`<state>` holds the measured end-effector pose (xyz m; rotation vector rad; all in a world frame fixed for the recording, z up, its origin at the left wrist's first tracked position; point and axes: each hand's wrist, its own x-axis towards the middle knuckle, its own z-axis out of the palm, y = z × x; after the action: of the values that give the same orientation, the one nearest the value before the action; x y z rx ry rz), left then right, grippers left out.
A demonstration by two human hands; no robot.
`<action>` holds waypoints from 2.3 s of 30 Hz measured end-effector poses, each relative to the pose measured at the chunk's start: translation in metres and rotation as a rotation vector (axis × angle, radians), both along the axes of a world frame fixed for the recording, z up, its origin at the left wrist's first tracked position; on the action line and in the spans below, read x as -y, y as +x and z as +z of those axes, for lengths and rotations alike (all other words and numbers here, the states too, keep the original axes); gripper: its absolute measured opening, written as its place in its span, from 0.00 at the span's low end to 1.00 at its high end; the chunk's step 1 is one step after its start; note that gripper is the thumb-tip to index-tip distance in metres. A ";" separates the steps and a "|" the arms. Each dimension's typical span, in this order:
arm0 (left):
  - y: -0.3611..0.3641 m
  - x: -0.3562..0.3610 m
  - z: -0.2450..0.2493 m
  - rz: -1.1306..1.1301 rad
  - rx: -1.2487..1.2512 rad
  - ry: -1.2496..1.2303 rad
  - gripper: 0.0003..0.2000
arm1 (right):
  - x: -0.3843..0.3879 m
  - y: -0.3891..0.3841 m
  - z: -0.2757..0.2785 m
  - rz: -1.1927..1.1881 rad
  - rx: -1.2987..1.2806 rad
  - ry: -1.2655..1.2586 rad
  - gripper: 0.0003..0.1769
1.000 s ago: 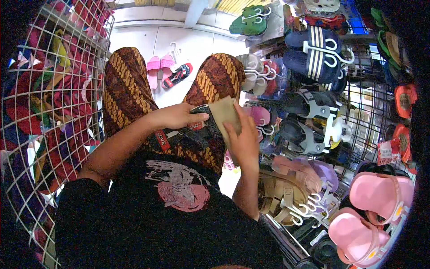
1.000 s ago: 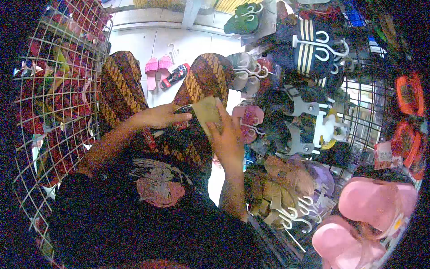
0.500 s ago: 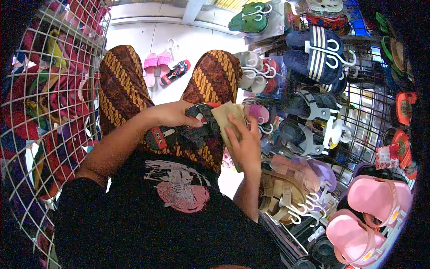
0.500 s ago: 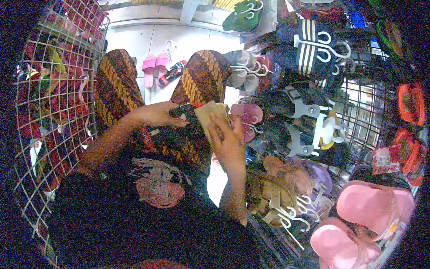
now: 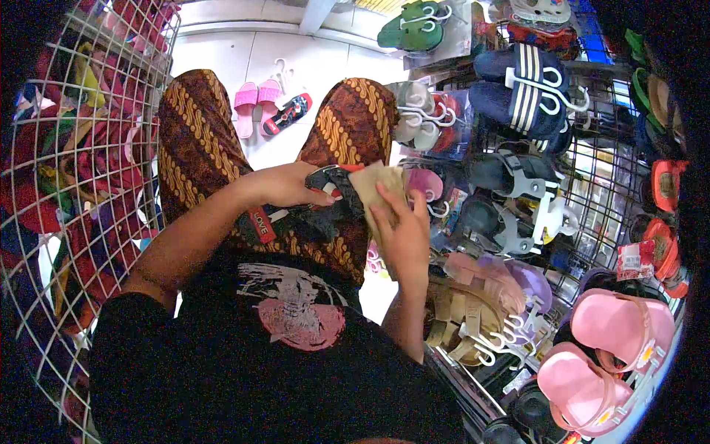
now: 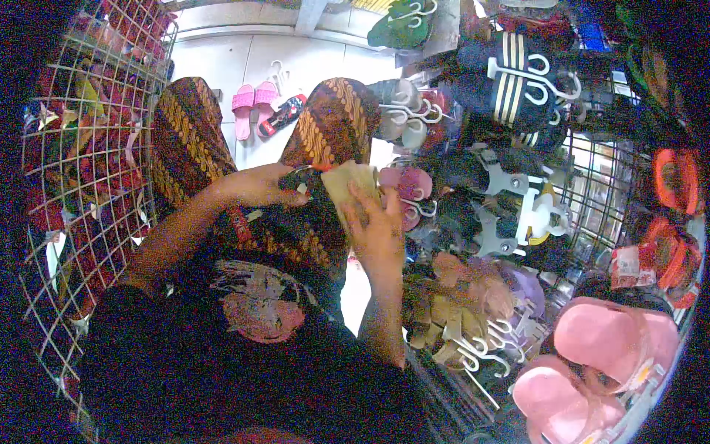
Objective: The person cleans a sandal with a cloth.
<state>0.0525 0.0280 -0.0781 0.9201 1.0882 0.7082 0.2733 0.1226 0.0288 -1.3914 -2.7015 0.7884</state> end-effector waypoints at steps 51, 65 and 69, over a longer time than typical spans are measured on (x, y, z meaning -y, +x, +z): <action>-0.008 -0.008 0.006 -0.120 -0.083 0.075 0.18 | -0.007 -0.036 -0.043 -0.069 -0.155 0.175 0.21; -0.013 -0.006 0.004 -0.128 -0.113 0.045 0.18 | -0.009 -0.039 -0.044 -0.105 -0.191 0.151 0.21; -0.021 -0.004 0.001 -0.125 -0.048 0.077 0.18 | 0.019 0.013 -0.016 -0.064 -0.057 0.103 0.21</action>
<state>0.0311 0.0321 -0.0768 1.0669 1.0416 0.6308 0.2860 0.1037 0.0128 -1.4034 -2.6004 0.6642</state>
